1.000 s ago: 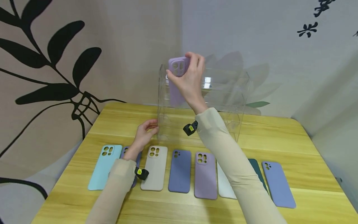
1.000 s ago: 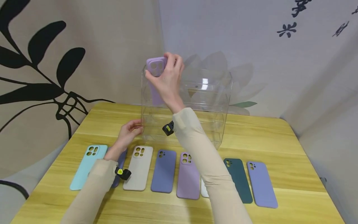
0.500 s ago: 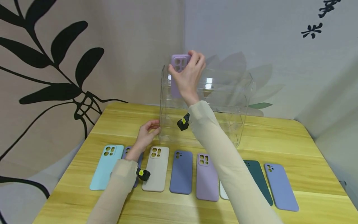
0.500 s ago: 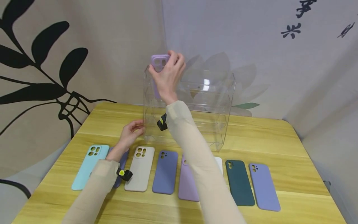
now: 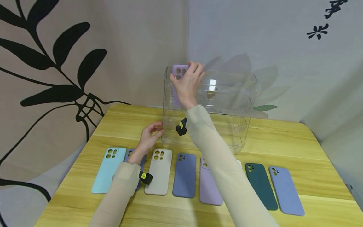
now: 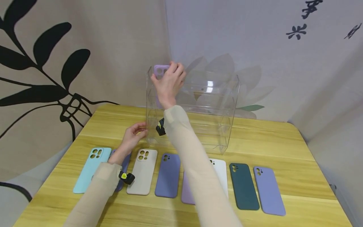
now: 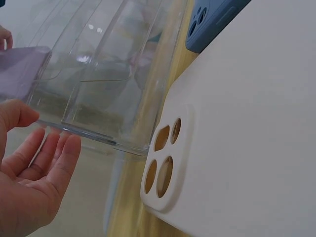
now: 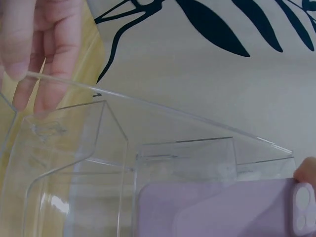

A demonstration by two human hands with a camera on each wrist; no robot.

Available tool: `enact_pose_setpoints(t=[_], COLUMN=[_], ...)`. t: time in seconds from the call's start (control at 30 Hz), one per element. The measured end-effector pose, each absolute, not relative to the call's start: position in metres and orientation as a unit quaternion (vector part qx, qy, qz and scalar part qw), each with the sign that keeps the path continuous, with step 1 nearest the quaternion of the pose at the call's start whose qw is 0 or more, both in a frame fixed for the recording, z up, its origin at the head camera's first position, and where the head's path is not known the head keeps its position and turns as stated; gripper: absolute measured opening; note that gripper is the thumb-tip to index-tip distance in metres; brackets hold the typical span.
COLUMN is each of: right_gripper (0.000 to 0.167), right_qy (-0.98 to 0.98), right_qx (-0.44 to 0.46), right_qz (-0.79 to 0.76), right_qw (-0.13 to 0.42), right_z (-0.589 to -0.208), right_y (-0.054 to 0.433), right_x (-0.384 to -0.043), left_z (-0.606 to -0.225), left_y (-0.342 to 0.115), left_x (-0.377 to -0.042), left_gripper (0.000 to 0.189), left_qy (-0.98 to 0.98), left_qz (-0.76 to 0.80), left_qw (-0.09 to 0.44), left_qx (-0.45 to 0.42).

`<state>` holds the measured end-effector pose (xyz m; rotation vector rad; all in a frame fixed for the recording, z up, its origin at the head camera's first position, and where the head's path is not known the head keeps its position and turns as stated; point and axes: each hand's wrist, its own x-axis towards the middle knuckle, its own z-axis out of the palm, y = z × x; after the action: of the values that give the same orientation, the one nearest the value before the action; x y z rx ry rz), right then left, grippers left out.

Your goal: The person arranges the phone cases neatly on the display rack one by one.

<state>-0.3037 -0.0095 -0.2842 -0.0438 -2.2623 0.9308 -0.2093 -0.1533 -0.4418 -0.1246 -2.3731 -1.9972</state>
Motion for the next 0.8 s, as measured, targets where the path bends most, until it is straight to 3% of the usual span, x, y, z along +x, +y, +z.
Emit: enact_pose_setpoints(t=[0.23, 0.53, 0.8], right_gripper=[0.067, 0.083, 0.080], right_qy=[-0.878, -0.869, -0.839], right_qx=[-0.025, 0.018, 0.072], right_qz=[0.348, 0.366, 0.412], right_qw=[0.329, 0.332, 0.347], right_z=[-0.285, -0.290, -0.293], right_y=[-0.011, -0.003, 0.008], right_x=[-0.303, -0.296, -0.282], left_z=[-0.443, -0.443, -0.443], left_y=[-0.153, -0.153, -0.152], left_x=[-0.210, -0.210, -0.209], left_gripper=[0.036, 0.035, 0.035], left_qy=[-0.764, -0.763, -0.767], left_qz=[-0.643, -0.645, -0.640], left_qw=[0.016, 0.012, 0.015], left_qx=[-0.047, -0.039, -0.035])
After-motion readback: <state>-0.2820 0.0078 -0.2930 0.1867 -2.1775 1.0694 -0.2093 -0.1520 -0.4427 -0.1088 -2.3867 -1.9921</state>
